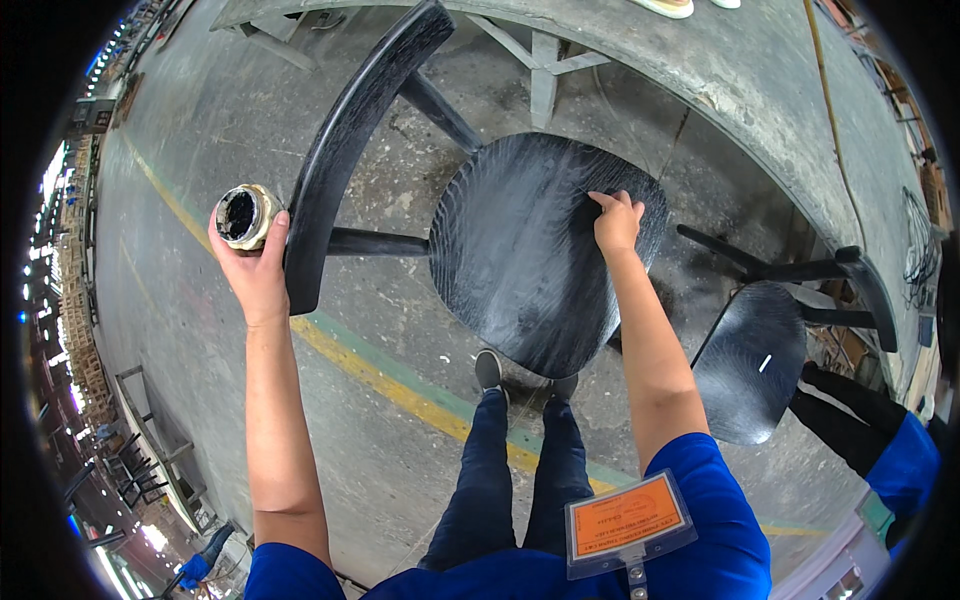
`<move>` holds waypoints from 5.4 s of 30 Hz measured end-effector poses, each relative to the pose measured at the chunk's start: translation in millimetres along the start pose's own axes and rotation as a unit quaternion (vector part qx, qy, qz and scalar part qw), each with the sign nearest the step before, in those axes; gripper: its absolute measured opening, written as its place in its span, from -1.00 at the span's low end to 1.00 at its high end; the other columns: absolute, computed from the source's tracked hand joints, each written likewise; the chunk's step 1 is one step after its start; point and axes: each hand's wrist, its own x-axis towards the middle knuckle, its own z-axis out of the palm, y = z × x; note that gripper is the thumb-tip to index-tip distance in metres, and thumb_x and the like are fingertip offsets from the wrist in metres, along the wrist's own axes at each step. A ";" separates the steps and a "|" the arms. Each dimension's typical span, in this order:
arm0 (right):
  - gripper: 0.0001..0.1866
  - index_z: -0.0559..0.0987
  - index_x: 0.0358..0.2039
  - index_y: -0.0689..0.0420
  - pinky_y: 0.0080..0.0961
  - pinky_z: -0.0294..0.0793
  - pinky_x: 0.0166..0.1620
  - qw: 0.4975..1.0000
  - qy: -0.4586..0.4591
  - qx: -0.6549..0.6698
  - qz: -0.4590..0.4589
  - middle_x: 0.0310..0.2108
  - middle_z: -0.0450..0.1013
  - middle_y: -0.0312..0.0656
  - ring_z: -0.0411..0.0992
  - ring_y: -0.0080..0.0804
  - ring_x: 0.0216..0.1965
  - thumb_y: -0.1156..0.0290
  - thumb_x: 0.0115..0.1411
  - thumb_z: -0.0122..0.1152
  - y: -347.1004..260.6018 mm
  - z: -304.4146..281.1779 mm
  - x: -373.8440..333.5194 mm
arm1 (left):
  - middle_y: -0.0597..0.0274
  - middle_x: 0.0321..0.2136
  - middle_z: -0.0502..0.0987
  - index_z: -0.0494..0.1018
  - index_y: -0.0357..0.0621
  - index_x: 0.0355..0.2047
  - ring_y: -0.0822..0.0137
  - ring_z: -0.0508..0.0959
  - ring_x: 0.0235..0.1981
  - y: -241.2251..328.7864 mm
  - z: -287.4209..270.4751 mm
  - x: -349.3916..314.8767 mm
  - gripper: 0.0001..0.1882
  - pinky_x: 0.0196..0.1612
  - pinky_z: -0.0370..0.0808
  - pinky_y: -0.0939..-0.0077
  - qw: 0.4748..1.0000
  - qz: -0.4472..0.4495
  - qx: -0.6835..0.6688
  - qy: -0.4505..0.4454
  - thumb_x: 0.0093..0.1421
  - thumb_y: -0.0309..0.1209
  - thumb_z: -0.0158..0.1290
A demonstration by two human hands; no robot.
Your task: The person applies a dark finish to the seats of several black chairs using a small tool. They repeatedly dip the tool into a jar and spread the substance across the chair surfaces, moving between chairs as needed.
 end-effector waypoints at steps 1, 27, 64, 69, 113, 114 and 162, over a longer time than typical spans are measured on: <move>-0.53 0.70 -0.16 -0.24 -0.27 0.41 0.07 1.000 0.028 -0.004 0.000 -0.15 0.43 -0.26 0.29 -0.09 -0.03 0.62 0.07 0.03 -0.5 -0.2 -0.9 | 0.16 0.00 0.39 0.16 -0.25 0.18 0.35 0.43 0.02 0.0 0.0 -0.1 -0.27 0.11 0.38 0.45 1.000 0.000 0.002 0.002 0.06 -0.55 0.30; -0.57 0.70 -0.18 -0.21 -0.27 0.41 -0.02 0.992 0.091 -0.021 -0.081 -0.26 0.42 -0.30 0.31 -0.16 -0.13 0.61 0.06 0.07 11.8 13.7 -14.0 | 0.14 0.01 0.39 0.14 -0.26 0.19 0.33 0.43 0.03 2.9 1.9 -1.2 -0.26 0.13 0.37 0.43 1.000 -0.006 0.004 0.001 0.07 -0.54 0.30; -0.57 0.70 -0.20 -0.08 -0.30 0.34 -0.04 0.981 -0.105 0.110 -0.118 -0.32 0.45 -0.16 0.31 -0.09 -0.24 0.71 0.07 0.03 26.7 -5.1 -94.9 | 0.16 -0.03 0.41 0.16 -0.27 0.16 0.36 0.46 -0.01 5.4 3.0 1.3 -0.32 0.09 0.40 0.47 1.000 -0.010 -0.025 -0.004 0.08 -0.57 0.27; -0.56 0.70 -0.18 -0.10 -0.31 0.39 -0.07 0.983 -0.050 0.074 -0.162 -0.31 0.41 -0.21 0.31 -0.14 -0.21 0.69 0.05 0.05 0.0 15.2 -129.9 | 0.16 -0.03 0.41 0.16 -0.28 0.15 0.37 0.45 0.00 4.8 4.0 0.1 -0.33 0.09 0.40 0.47 1.000 -0.008 -0.022 -0.002 0.09 -0.58 0.27; -0.57 0.70 -0.20 -0.17 -0.24 0.35 0.03 0.968 -0.160 0.166 -0.103 -0.18 0.43 -0.15 0.28 -0.03 -0.07 0.65 0.07 0.05 -20.7 25.4 -179.6 | 0.12 -0.01 0.43 0.18 -0.26 0.15 0.34 0.46 0.00 -13.8 -5.9 7.0 -0.38 0.11 0.39 0.42 0.998 -0.034 -0.057 -0.006 0.13 -0.58 0.22; -0.57 0.70 -0.20 -0.17 -0.25 0.34 0.04 0.962 -0.172 0.193 -0.091 -0.17 0.43 -0.14 0.28 -0.02 -0.07 0.65 0.07 0.06 -16.6 20.1 -194.1 | 0.11 0.01 0.41 0.16 -0.27 0.16 0.33 0.45 0.01 -15.2 -7.2 7.3 -0.37 0.12 0.38 0.42 0.998 -0.043 -0.054 -0.008 0.14 -0.58 0.21; -0.66 0.54 -0.22 0.15 -0.09 0.58 -0.16 0.261 0.106 0.947 0.158 -0.24 0.52 0.15 0.53 0.08 -0.22 0.13 0.33 -0.02 -318.6 -132.5 -447.0 | 0.00 0.13 0.30 0.39 -0.11 0.10 -0.16 0.13 0.28 153.6 -24.5 -34.9 -0.04 0.27 0.06 -0.10 0.486 0.483 -0.184 -0.705 -0.27 0.17 0.37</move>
